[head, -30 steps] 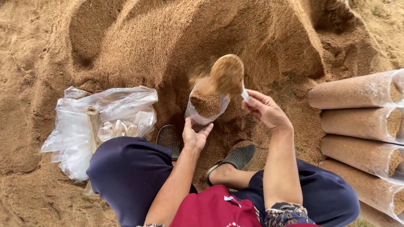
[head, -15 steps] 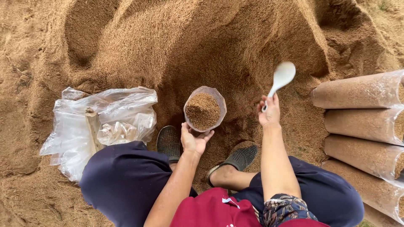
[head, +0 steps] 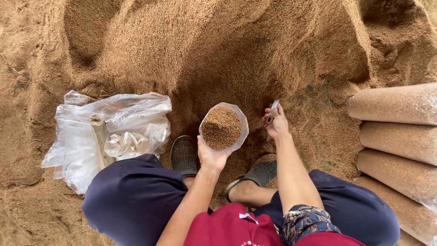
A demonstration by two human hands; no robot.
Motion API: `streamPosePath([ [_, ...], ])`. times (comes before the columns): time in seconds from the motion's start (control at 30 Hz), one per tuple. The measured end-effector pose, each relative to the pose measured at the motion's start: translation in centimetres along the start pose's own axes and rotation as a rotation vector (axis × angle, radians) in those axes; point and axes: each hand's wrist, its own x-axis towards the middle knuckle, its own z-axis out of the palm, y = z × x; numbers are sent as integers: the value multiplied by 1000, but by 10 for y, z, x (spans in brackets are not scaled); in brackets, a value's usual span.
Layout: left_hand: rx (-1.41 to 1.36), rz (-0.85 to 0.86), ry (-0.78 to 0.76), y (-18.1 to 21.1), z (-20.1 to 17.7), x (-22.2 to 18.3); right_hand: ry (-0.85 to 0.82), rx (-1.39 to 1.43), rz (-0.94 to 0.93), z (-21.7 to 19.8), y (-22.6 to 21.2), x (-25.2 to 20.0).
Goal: Packing granular substrate into plastic bags using a ladle from a large pile
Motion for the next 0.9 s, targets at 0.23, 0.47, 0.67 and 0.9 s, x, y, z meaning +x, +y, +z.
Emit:
streamPosePath([
  [0.23, 48, -30, -67, 4, -7, 9, -242, 65, -37, 11, -16, -26],
  [0.47, 95, -40, -128, 5, -15, 21, -447, -150, -124, 35, -62, -88],
  [0.67, 158, -36, -130, 6, -4, 0, -520, -426, -214, 49, -88, -146],
  [0.9, 111, -34, -148, 8, -5, 1, -582, -808, -277, 84, -109, -195],
])
